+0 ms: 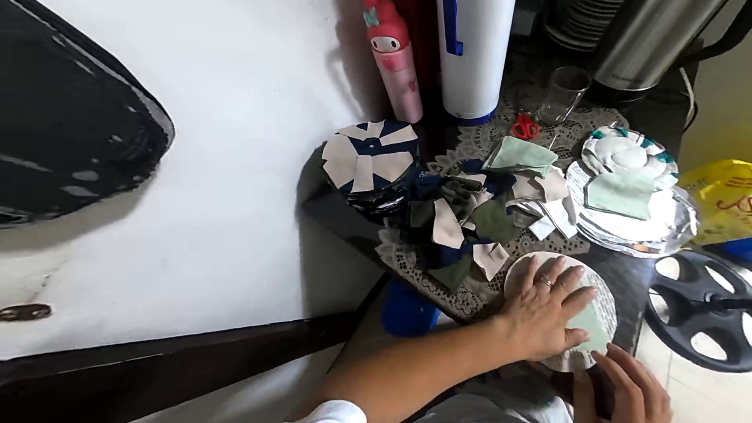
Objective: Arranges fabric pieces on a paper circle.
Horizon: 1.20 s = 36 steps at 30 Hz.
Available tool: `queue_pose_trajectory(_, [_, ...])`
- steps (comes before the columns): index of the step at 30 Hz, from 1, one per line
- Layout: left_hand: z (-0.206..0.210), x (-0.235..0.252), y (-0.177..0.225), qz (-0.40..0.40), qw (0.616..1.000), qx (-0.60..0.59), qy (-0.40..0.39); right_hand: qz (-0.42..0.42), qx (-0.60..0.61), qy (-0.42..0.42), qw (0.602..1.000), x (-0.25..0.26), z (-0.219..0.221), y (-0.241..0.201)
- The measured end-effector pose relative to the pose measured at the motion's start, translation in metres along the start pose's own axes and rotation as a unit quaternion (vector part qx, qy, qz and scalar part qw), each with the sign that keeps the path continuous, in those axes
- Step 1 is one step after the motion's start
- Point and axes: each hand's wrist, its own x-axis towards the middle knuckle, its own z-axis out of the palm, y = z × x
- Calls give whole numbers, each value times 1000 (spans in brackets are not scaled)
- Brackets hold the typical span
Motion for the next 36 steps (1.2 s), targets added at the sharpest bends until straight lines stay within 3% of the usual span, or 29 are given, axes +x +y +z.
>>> queue_pose_trajectory(7, [0, -4, -2, 23, 1000, -1, 5, 13, 75, -2, 997, 27, 0, -11])
queue_pose_trajectory(12, [1, -7, -2, 19, 998, -30, 43, 68, 132, -7, 989, 32, 18, -9])
queue_pose_trajectory(13, [0, -9, -4, 18, 996, -55, 73, 82, 142, -5, 987, 32, 20, -7])
queue_pose_trajectory(15, [-2, -11, -13, 17, 974, -98, 205, 97, 155, -3, 983, 31, 23, -4])
queue_pose_trajectory(17, [-22, -15, -33, 5, 960, -74, 271, 93, 163, -4, 982, 29, 23, -3])
queue_pose_trajectory(19, [-53, -23, -58, -14, 972, 11, 235, 80, 162, 0, 984, 29, 23, -3])
queue_pose_trajectory(22, [-96, -33, -93, -23, 986, 130, 97, 65, 157, 13, 985, 31, 25, -4])
queue_pose_trajectory(26, [-104, -32, -131, 59, 972, 207, 98, 65, 149, 21, 987, 31, 25, -6])
queue_pose_trajectory(31, [-115, -21, -138, 92, 979, 141, 116, 72, 141, 17, 987, 31, 25, -8])
queue_pose_trajectory(36, [-148, -8, -117, -29, 992, -30, 122, 57, 111, -4, 992, 30, 29, -9])
